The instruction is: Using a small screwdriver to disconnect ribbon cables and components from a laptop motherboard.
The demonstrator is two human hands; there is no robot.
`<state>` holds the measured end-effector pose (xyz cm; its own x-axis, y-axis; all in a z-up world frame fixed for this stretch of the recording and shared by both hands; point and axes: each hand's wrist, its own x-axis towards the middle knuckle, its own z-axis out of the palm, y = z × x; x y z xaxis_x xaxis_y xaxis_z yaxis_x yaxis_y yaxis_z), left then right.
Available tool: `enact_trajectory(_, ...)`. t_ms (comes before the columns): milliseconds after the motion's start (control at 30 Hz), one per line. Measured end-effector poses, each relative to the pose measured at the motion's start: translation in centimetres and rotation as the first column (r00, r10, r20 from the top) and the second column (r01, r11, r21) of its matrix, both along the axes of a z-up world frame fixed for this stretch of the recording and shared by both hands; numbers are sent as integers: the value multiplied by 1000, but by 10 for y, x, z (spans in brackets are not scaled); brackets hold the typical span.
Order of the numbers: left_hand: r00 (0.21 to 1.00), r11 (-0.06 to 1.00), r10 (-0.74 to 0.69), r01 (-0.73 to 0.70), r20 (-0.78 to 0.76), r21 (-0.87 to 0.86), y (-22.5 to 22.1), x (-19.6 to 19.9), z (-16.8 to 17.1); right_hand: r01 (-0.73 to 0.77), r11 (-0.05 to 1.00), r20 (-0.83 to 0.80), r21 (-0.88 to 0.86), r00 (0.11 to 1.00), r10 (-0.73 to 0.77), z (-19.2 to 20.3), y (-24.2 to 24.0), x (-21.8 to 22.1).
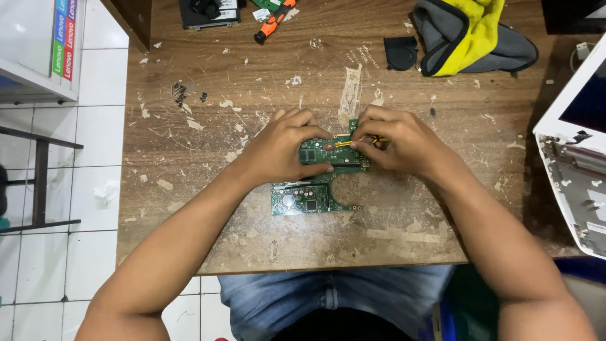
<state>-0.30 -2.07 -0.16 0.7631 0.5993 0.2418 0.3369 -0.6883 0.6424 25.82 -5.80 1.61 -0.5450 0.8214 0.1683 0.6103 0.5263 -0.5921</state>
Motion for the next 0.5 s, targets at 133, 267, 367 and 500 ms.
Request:
enact_trajectory(133,1000,1000,-7,7,21,18,1,1,0,-11,999,3,47,1000,10,0,-2,0)
enact_trajectory(267,999,1000,-9,9,30,27,1,1,-3,-26,997,-17,77,999,28,-3,-4,-7)
enact_trajectory(367,1000,999,-4,3,27,33,3,-1,-8,-49,994,-26,102,998,51,-8,1,-12)
enact_trajectory(500,1000,1000,-8,8,14,17,3,-1,-3,-45,989,7,138,999,44,-3,-1,-12)
